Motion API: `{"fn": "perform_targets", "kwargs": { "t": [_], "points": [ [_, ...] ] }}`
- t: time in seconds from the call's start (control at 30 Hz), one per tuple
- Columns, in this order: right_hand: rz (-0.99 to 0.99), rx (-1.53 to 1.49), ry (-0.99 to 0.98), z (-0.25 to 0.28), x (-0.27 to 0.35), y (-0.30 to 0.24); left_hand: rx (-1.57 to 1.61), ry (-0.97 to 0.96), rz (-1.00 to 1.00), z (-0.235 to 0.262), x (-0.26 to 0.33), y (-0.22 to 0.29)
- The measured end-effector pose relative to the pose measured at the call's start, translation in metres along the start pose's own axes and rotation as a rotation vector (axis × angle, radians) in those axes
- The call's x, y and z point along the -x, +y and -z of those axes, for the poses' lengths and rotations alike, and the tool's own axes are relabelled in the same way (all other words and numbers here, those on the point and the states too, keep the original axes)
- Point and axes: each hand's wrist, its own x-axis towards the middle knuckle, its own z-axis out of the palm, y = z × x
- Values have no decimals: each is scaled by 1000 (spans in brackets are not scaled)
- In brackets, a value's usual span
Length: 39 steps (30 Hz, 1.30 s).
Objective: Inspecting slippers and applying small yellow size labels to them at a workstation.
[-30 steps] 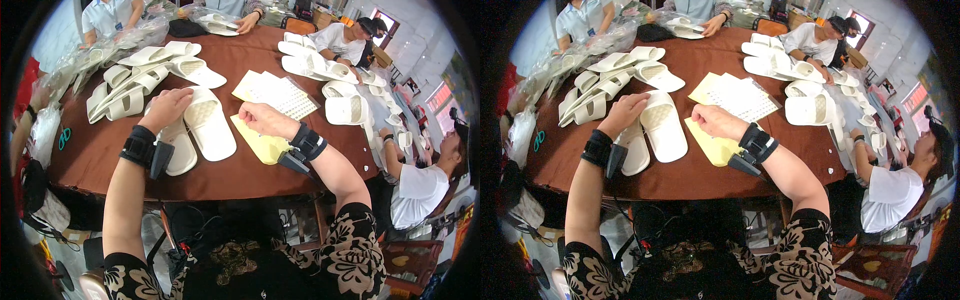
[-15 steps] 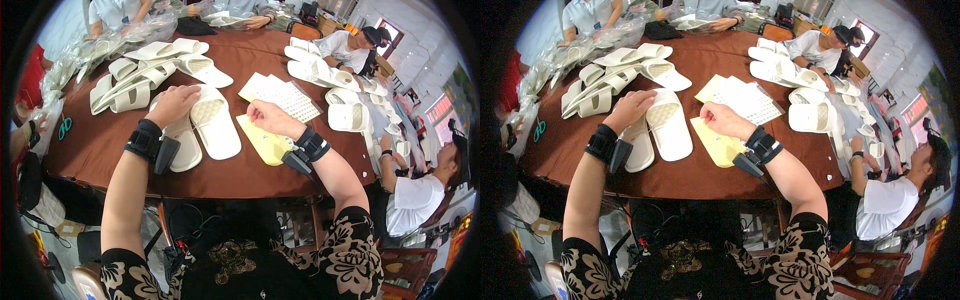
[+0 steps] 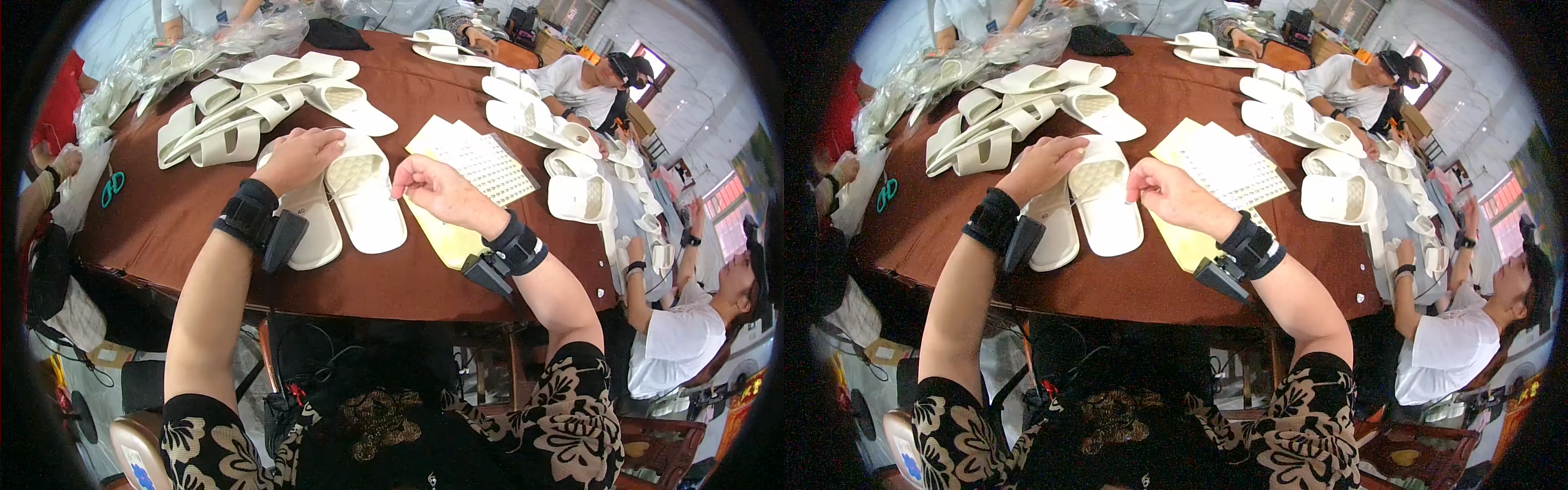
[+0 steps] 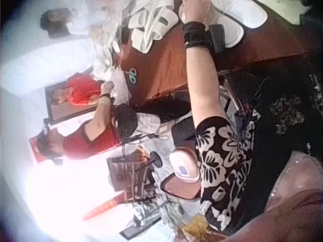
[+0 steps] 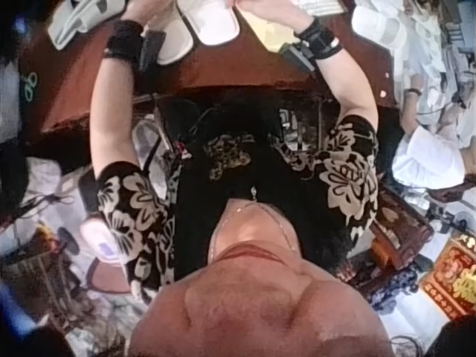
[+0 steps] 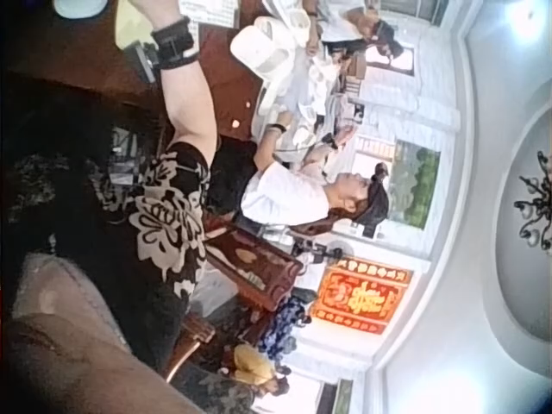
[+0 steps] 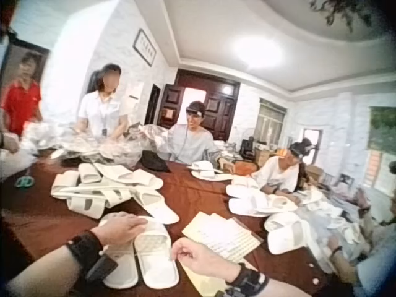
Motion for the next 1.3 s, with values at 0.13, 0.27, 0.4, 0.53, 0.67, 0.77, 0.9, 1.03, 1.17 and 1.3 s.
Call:
{"fn": "perform_targets", "kwargs": {
  "t": [0.13, 0.27, 0.4, 0.53, 0.67, 0.77, 0.9, 1.03, 1.17, 1.3],
  "points": [
    [26, 189, 44, -19, -8, -4, -1, 19, -2, -1, 0, -1],
    [186, 502, 15, -20, 0, -15, -12, 11, 2, -2, -1, -2],
    [214, 678, -42, -22, 4, -25, -23, 1, 5, -1, 0, -1],
    [293, 972, -88, -29, 16, -35, -12, -10, 27, -1, 0, 0],
    [329, 1050, -111, -38, 22, -37, -64, 72, -29, -2, 1, 2],
    [445, 1056, -66, -41, 23, -34, -66, 67, -25, -1, 1, 2],
    [317, 915, -80, -34, 22, -29, -55, 42, -16, 0, 1, 3],
    [94, 572, -55, -25, 8, -19, -16, -15, 18, 2, 0, 3],
    [85, 367, -41, -20, -1, -9, -36, -17, 24, 3, 0, 3],
    [79, 320, -70, -15, -8, -6, -70, 7, 2, 3, 1, 4]
  ]
}}
